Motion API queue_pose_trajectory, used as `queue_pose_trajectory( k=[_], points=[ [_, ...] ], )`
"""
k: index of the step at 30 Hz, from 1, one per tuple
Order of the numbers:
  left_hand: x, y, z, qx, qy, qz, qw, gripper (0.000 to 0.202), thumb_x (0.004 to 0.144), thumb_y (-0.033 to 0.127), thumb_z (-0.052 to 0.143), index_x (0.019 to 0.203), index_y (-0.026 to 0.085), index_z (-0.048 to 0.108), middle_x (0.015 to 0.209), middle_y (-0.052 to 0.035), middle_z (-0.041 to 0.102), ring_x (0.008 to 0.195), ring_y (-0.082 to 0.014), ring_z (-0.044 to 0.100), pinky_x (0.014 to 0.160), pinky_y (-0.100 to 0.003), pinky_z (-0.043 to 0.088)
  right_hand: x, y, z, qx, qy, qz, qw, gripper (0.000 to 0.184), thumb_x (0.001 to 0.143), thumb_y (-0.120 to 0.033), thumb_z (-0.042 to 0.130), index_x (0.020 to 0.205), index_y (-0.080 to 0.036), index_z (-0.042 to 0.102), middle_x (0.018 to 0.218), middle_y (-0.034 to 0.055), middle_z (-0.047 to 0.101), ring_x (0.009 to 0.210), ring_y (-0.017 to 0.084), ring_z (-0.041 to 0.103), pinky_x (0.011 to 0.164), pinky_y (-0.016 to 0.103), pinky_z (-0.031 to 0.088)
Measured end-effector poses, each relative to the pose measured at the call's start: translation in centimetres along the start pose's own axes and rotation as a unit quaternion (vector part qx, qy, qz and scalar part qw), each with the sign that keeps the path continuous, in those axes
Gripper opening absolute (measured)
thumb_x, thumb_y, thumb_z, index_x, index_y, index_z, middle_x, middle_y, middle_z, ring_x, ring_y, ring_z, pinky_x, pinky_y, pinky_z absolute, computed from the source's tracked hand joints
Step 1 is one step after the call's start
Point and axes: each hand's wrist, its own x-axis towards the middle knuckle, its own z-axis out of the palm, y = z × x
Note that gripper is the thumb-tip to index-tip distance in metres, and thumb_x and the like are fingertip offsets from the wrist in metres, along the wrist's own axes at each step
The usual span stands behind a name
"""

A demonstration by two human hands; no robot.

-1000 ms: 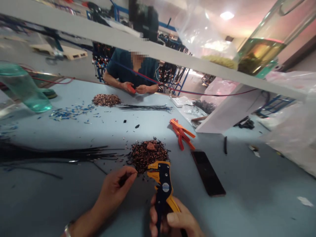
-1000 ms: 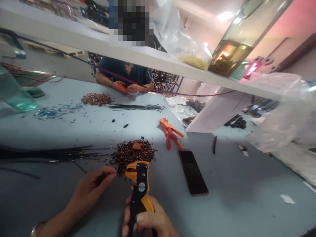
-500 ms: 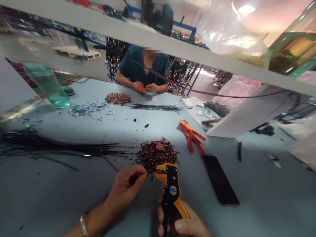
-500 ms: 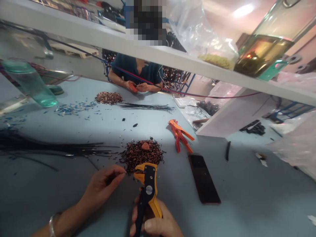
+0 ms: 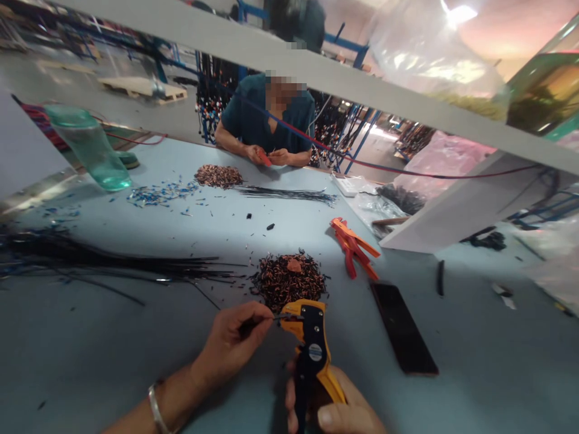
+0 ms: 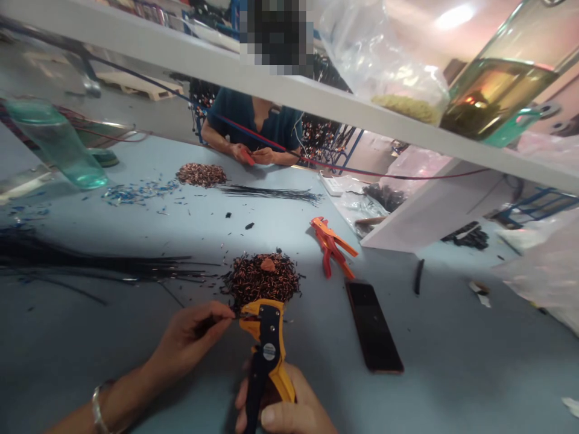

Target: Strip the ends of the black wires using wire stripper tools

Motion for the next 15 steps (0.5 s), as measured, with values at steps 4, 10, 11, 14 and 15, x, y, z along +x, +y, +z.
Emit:
queue_pose_trajectory(
  k=[4, 10, 11, 14, 15],
  points=[
    [0.22, 0.41, -0.02, -0.018, -0.005, 0.008, 1.0, 0.014, 0.086, 0.014, 0.056, 0.077, 0.015, 0.067, 0.058, 0.002, 0.061, 0.049, -0.0086, 0.05, 0.046, -0.016, 0.039, -0.23, 0.29, 0.08, 0.005, 0.012, 0.012, 1.0, 0.054, 0.066, -0.029, 0.078, 0.115, -0.016, 0.061, 0.098, 0.0069, 0.067, 0.083, 0.022, 0.067, 0.074, 0.033, 0.048],
    [0.16, 0.24, 0.02, -0.017, -0.012, 0.011, 1.0, 0.015, 0.086, 0.015, 0.057, 0.078, 0.015, 0.069, 0.056, 0.0023, 0.058, 0.048, -0.0088, 0.047, 0.045, -0.018, 0.036, -0.15, 0.38, 0.18, 0.001, 0.007, 0.015, 1.0, 0.055, 0.065, -0.028, 0.079, 0.115, -0.016, 0.06, 0.097, 0.007, 0.068, 0.083, 0.021, 0.066, 0.075, 0.033, 0.048],
    [0.12, 0.16, 0.04, -0.018, -0.013, 0.01, 1.0, 0.015, 0.086, 0.015, 0.057, 0.078, 0.015, 0.069, 0.057, 0.0021, 0.059, 0.048, -0.009, 0.047, 0.045, -0.018, 0.036, -0.11, 0.37, 0.2, -0.002, 0.005, 0.011, 1.0, 0.055, 0.065, -0.029, 0.079, 0.115, -0.016, 0.061, 0.097, 0.0067, 0.068, 0.082, 0.021, 0.066, 0.076, 0.033, 0.048],
    [0.03, 0.06, 0.07, -0.02, -0.014, 0.005, 1.0, 0.015, 0.087, 0.015, 0.057, 0.078, 0.014, 0.069, 0.058, 0.0016, 0.059, 0.049, -0.0093, 0.048, 0.046, -0.018, 0.038, 0.03, 0.62, 0.07, -0.012, 0.009, 0.006, 1.0, 0.056, 0.064, -0.029, 0.081, 0.114, -0.015, 0.061, 0.096, 0.0064, 0.068, 0.082, 0.02, 0.066, 0.076, 0.033, 0.047],
    [0.02, 0.08, 0.06, -0.02, -0.015, 0.003, 1.0, 0.016, 0.087, 0.015, 0.057, 0.077, 0.014, 0.069, 0.058, 0.0014, 0.059, 0.049, -0.0094, 0.048, 0.046, -0.019, 0.038, 0.09, 0.83, -0.07, -0.013, 0.012, 0.006, 1.0, 0.057, 0.063, -0.029, 0.081, 0.115, -0.015, 0.061, 0.096, 0.0064, 0.068, 0.081, 0.02, 0.066, 0.075, 0.032, 0.047]
  ],
)
